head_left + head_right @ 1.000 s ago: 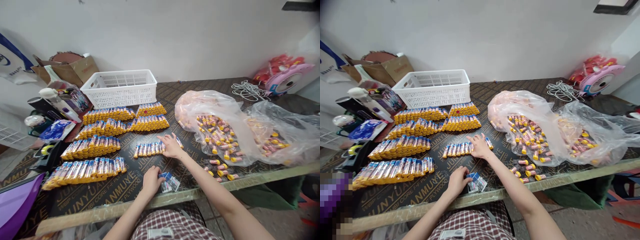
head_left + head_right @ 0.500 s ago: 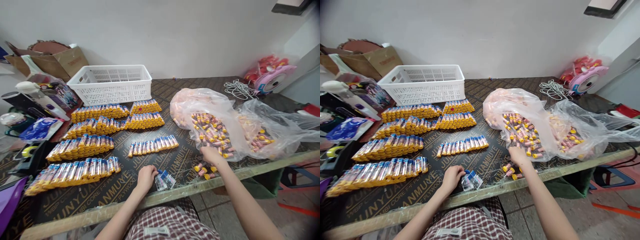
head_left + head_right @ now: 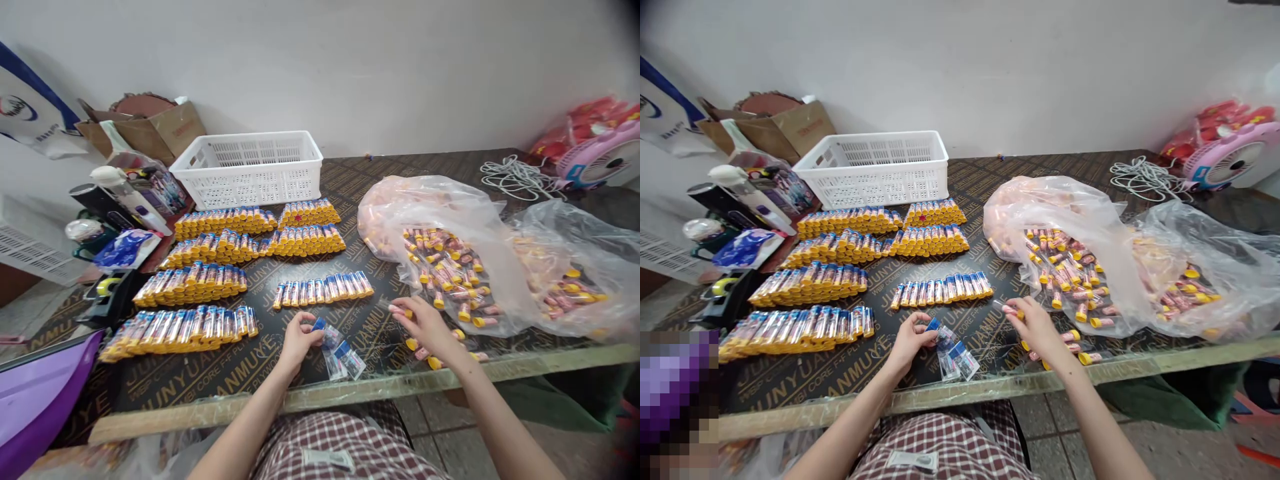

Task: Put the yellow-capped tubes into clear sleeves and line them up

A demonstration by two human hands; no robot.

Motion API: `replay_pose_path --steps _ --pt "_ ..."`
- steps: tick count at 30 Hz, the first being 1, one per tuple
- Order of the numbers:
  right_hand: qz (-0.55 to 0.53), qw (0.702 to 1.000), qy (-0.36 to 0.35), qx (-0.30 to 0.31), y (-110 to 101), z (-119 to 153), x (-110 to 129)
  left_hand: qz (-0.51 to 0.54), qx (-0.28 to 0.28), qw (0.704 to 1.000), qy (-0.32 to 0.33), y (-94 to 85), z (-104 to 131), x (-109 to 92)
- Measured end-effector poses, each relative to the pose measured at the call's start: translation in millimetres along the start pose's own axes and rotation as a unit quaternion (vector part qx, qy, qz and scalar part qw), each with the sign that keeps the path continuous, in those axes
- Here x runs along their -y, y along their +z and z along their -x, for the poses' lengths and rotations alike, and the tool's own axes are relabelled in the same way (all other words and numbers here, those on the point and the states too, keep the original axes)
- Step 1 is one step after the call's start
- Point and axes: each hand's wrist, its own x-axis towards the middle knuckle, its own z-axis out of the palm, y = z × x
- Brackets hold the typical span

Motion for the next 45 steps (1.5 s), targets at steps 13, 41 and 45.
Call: replay_pose_path --steps 13,41,45 --pt "-0.207 0.942 -0.113 -0.240 54.9 36.7 97.5 0.211 -0.099 0.970 -0.073 6.0 -6.4 -7.2" --pt "-0.317 0.919 -0.233 -0.008 56.9 18.6 88.4 0.112 0.170 0.976 -0.073 25.2 28.6 -27.0" --pt "-0.329 0.916 -0.231 -0.017 61.0 18.7 89.1 0.114 0.167 0.977 -0.070 24.3 30.2 -28.9"
